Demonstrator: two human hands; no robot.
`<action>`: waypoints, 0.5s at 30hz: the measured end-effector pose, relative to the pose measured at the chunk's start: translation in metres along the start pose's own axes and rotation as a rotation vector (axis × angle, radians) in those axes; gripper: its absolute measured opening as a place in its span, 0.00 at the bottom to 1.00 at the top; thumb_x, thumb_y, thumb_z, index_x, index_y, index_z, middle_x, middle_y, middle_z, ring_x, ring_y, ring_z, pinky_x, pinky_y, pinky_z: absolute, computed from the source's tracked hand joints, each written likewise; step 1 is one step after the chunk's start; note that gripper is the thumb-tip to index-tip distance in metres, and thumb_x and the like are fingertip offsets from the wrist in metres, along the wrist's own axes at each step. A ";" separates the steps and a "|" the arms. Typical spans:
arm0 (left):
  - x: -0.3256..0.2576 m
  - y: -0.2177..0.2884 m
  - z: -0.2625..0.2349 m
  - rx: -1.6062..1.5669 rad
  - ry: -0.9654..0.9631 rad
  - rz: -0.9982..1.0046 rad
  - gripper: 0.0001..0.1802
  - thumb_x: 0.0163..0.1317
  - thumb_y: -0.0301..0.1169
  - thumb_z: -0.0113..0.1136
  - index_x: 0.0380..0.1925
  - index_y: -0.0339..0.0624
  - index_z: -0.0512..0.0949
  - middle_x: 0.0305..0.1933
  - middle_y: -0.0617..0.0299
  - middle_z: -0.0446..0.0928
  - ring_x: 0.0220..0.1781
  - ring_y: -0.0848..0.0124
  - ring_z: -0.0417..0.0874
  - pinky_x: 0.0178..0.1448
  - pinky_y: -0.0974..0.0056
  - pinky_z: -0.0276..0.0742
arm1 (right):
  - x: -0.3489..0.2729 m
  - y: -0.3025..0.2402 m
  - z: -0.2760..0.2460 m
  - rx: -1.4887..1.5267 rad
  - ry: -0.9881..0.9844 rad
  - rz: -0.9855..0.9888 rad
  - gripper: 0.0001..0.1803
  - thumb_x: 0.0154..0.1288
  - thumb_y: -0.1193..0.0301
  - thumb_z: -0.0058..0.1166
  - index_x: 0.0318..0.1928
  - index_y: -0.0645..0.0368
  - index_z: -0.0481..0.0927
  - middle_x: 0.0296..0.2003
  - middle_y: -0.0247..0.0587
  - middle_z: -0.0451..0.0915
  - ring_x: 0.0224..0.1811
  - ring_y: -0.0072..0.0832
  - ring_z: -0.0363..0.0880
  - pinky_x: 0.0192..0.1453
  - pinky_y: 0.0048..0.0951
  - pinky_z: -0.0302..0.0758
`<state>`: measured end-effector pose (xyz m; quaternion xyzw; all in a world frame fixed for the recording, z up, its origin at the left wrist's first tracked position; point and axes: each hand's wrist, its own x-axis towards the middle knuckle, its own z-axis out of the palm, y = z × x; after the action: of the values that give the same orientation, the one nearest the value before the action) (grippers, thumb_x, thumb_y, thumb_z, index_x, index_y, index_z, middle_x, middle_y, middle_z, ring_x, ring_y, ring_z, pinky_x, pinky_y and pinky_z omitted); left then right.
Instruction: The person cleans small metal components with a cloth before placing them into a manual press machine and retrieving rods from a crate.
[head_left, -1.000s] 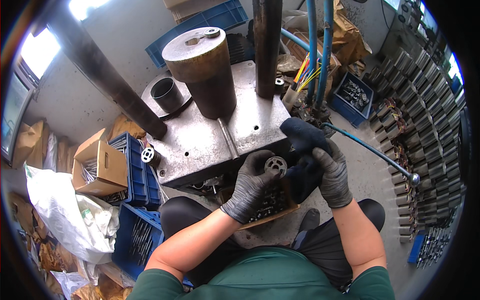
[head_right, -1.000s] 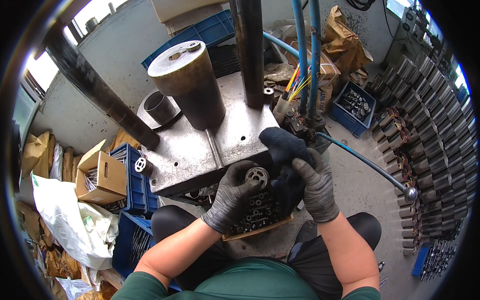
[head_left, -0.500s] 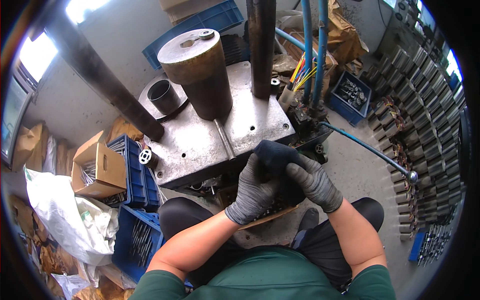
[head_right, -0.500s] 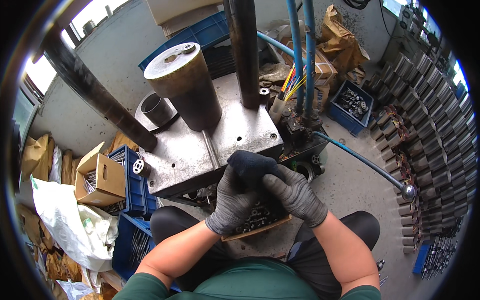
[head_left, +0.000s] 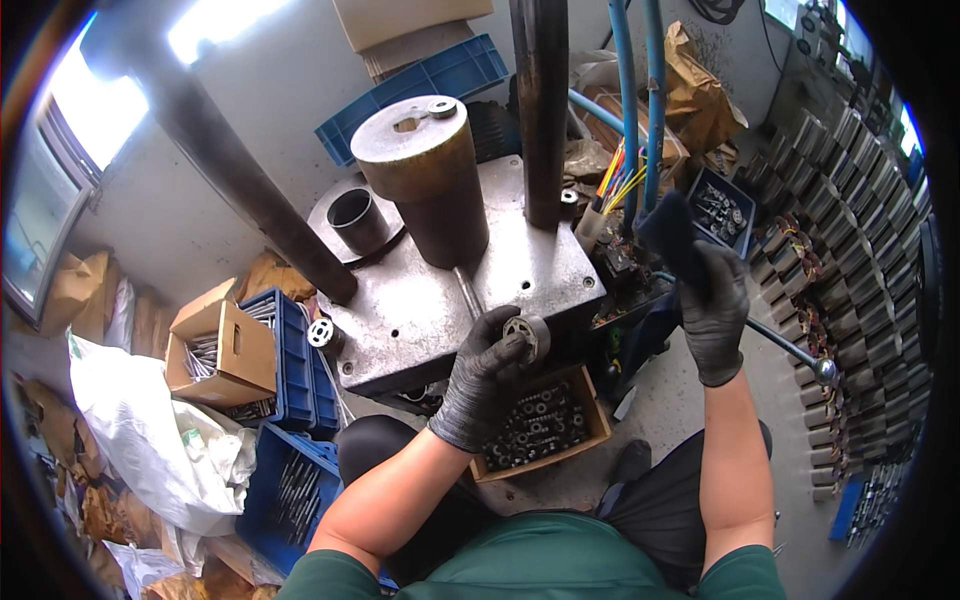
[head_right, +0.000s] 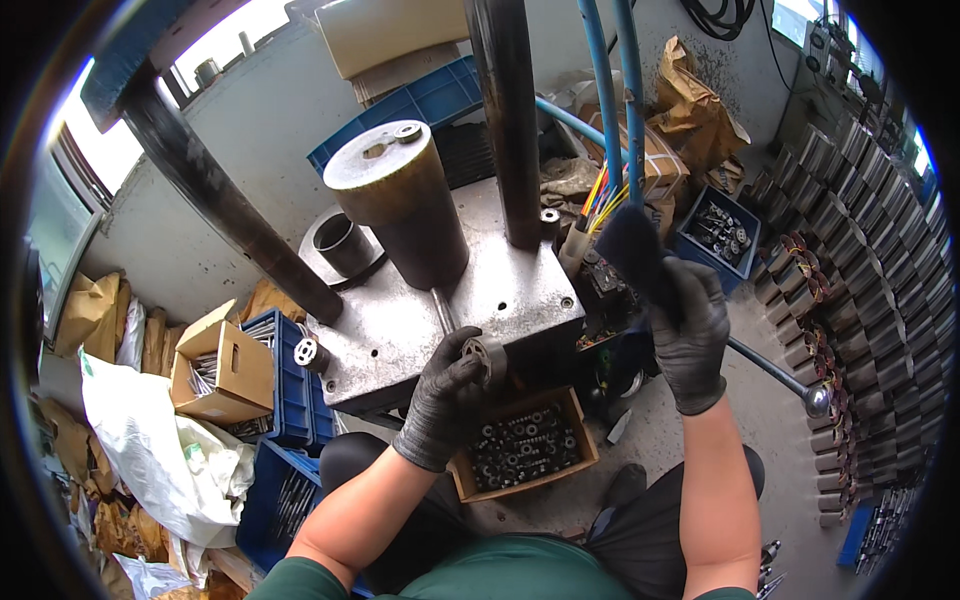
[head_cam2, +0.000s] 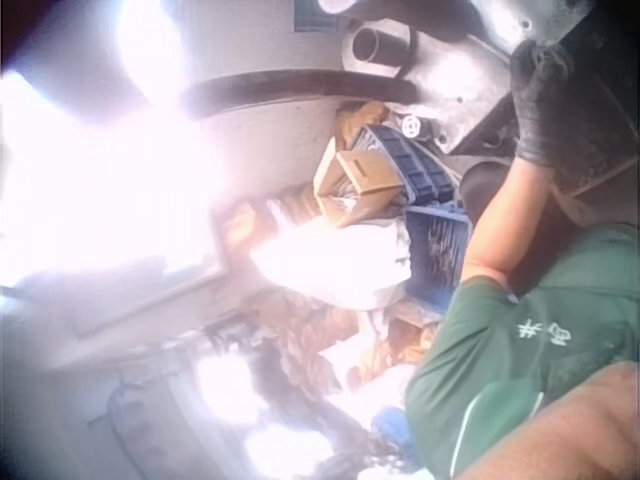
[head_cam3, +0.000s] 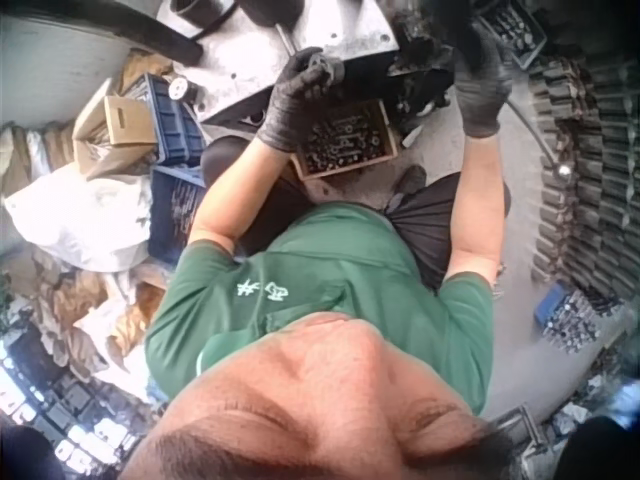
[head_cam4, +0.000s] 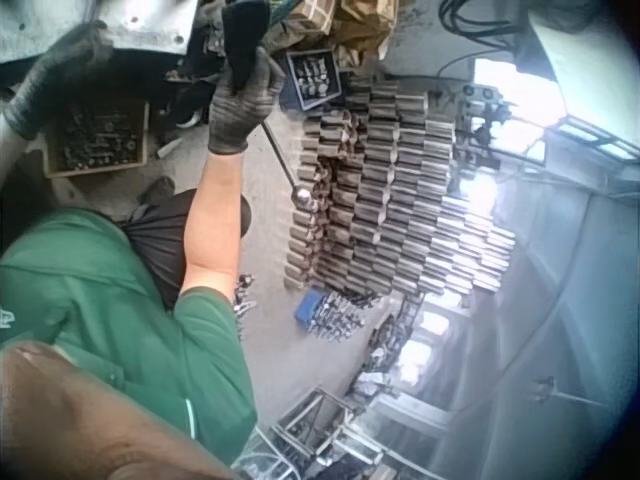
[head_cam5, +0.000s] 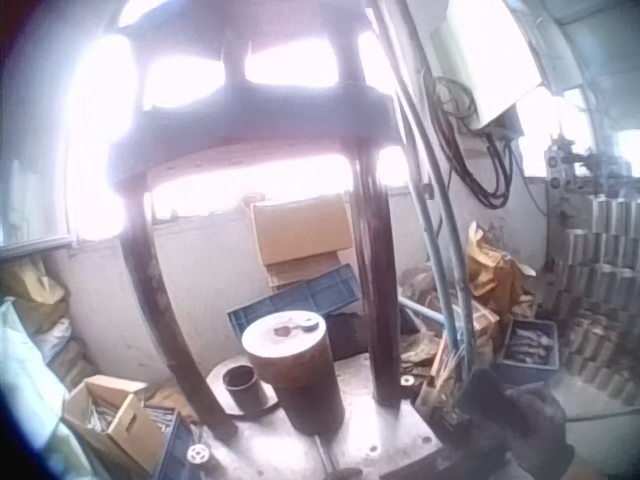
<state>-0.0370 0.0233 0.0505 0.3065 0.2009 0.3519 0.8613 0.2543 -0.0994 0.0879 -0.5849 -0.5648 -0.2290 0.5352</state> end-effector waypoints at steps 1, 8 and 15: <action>0.001 0.002 -0.002 0.028 0.019 0.003 0.34 0.62 0.28 0.74 0.67 0.42 0.70 0.57 0.55 0.79 0.58 0.64 0.84 0.64 0.62 0.83 | -0.002 0.006 0.005 -0.133 -0.137 0.048 0.27 0.61 0.77 0.70 0.62 0.59 0.82 0.54 0.48 0.83 0.56 0.46 0.83 0.64 0.41 0.79; -0.004 0.010 -0.013 0.539 0.135 0.401 0.29 0.60 0.21 0.75 0.60 0.34 0.74 0.53 0.55 0.83 0.55 0.67 0.86 0.63 0.61 0.85 | -0.009 -0.007 0.005 0.017 -0.522 0.299 0.22 0.53 0.72 0.73 0.49 0.62 0.85 0.52 0.53 0.84 0.57 0.52 0.81 0.65 0.46 0.77; 0.026 0.101 0.013 0.663 0.095 0.829 0.24 0.60 0.11 0.69 0.56 0.37 0.76 0.52 0.56 0.82 0.55 0.68 0.86 0.62 0.62 0.87 | 0.007 -0.037 0.009 0.240 -0.331 0.104 0.15 0.60 0.87 0.58 0.46 0.63 0.83 0.47 0.51 0.84 0.47 0.48 0.86 0.53 0.38 0.84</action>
<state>-0.0610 0.0937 0.1244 0.5994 0.2022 0.5939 0.4970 0.2197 -0.0962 0.1044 -0.5750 -0.6375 -0.0330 0.5117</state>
